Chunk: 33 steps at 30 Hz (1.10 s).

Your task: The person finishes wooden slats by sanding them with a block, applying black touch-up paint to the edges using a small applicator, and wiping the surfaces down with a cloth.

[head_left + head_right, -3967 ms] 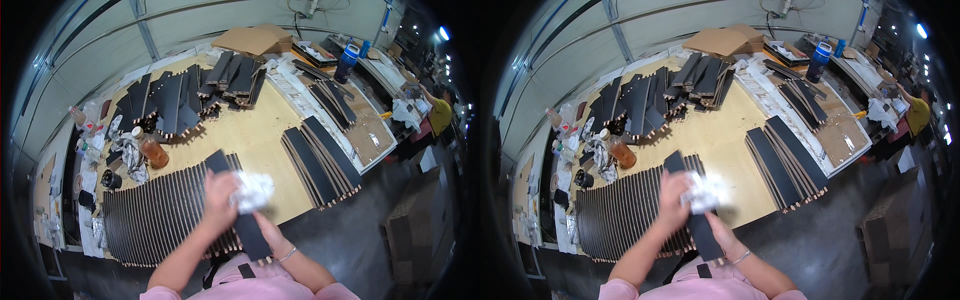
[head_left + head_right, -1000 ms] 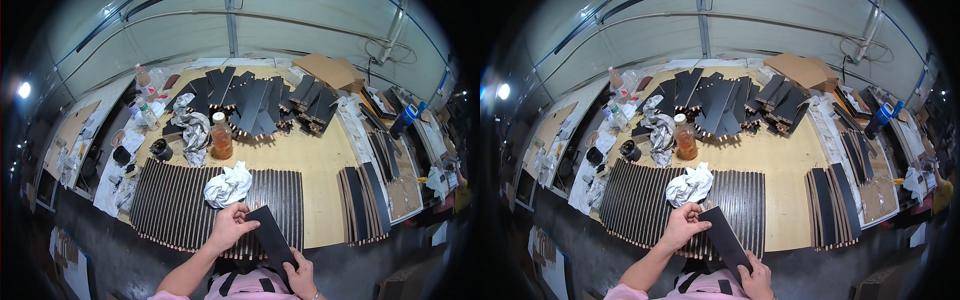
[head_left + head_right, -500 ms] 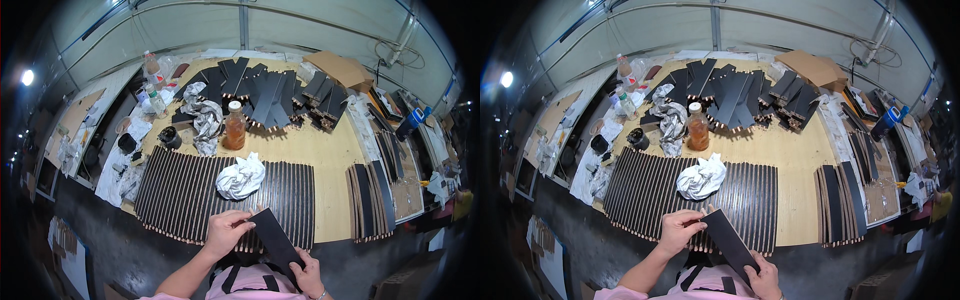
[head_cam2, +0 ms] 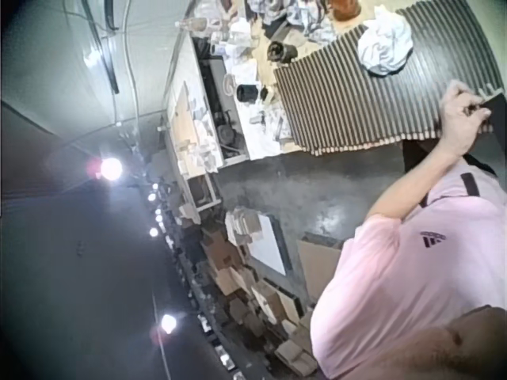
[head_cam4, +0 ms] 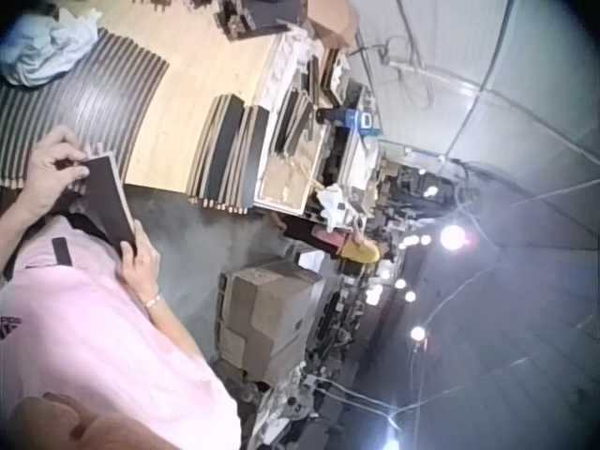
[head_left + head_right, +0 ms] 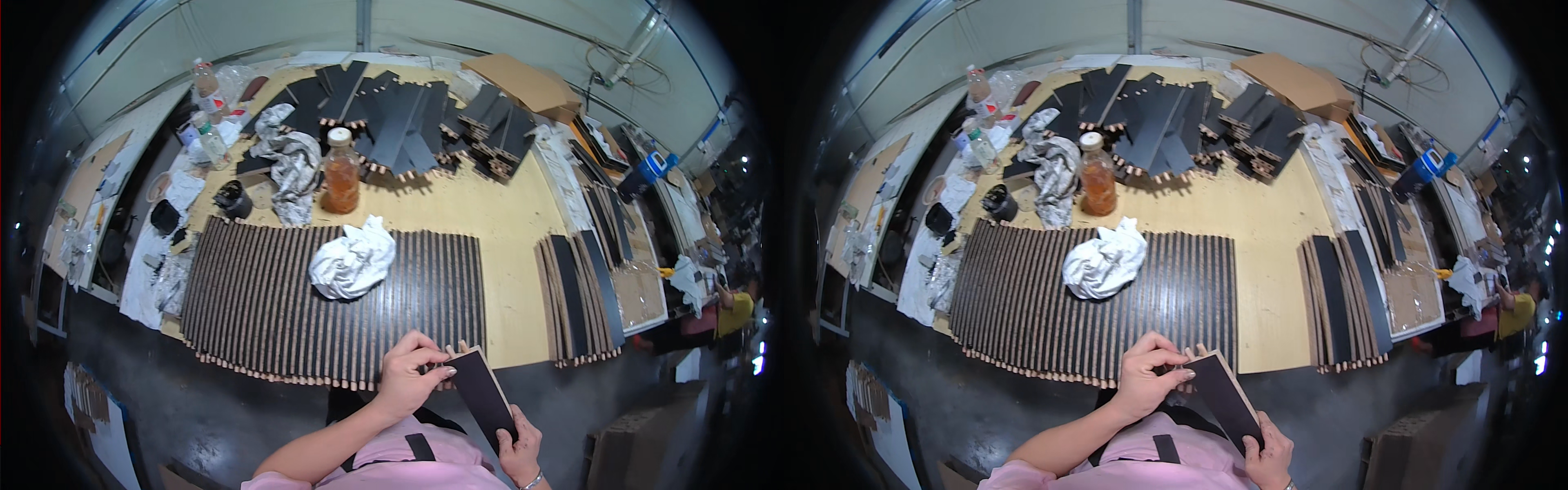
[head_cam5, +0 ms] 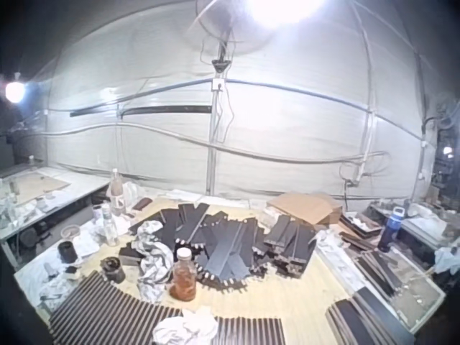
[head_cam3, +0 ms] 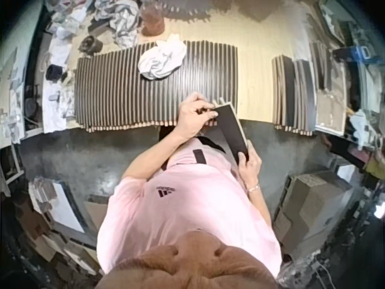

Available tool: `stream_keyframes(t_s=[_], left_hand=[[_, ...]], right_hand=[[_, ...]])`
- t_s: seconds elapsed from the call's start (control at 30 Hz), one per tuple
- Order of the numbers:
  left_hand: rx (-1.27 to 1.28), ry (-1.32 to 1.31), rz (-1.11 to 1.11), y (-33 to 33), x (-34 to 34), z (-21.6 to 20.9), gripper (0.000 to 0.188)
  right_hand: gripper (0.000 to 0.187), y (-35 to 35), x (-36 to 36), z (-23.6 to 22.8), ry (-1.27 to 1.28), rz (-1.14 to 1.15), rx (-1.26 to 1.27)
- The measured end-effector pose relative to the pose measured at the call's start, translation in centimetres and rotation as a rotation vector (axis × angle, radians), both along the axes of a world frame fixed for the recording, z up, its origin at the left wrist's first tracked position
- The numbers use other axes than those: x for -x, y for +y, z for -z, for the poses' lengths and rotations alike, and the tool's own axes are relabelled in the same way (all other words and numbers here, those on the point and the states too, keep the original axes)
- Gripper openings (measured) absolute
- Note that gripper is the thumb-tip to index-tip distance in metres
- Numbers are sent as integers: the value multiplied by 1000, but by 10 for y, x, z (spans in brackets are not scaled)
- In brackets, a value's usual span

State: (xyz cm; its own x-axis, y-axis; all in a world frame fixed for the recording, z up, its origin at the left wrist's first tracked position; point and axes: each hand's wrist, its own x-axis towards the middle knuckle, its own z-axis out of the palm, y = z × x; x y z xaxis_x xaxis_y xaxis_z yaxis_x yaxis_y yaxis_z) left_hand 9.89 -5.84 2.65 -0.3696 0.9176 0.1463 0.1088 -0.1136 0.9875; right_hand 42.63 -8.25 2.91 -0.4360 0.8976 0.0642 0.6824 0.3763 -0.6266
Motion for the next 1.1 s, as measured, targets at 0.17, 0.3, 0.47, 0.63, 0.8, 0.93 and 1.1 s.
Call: stream_keyframes(t_s=[0.17, 0.3, 0.47, 0.63, 0.8, 0.93, 1.1], left_hand=[[-80, 66, 129, 28, -57, 22, 19], [47, -176, 273, 37, -97, 37, 18], [35, -103, 313, 37, -134, 44, 23], [150, -123, 409, 50, -149, 16, 21], [9, -21, 369, 57, -158, 27, 28], [-94, 117, 336, 60, -150, 16, 14], [-40, 133, 272, 61, -116, -4, 15]], right_hand=[[53, -22, -49, 6, -74, 205, 43], [53, -40, -78, 19, -153, 302, -17], [53, -59, -105, 33, -178, 395, -26], [50, -72, -120, 45, -58, 462, -30], [50, -72, -123, 53, -12, 461, -27], [51, -59, -112, 47, -20, 439, -22], [48, -25, -97, 36, 143, 479, 40]])
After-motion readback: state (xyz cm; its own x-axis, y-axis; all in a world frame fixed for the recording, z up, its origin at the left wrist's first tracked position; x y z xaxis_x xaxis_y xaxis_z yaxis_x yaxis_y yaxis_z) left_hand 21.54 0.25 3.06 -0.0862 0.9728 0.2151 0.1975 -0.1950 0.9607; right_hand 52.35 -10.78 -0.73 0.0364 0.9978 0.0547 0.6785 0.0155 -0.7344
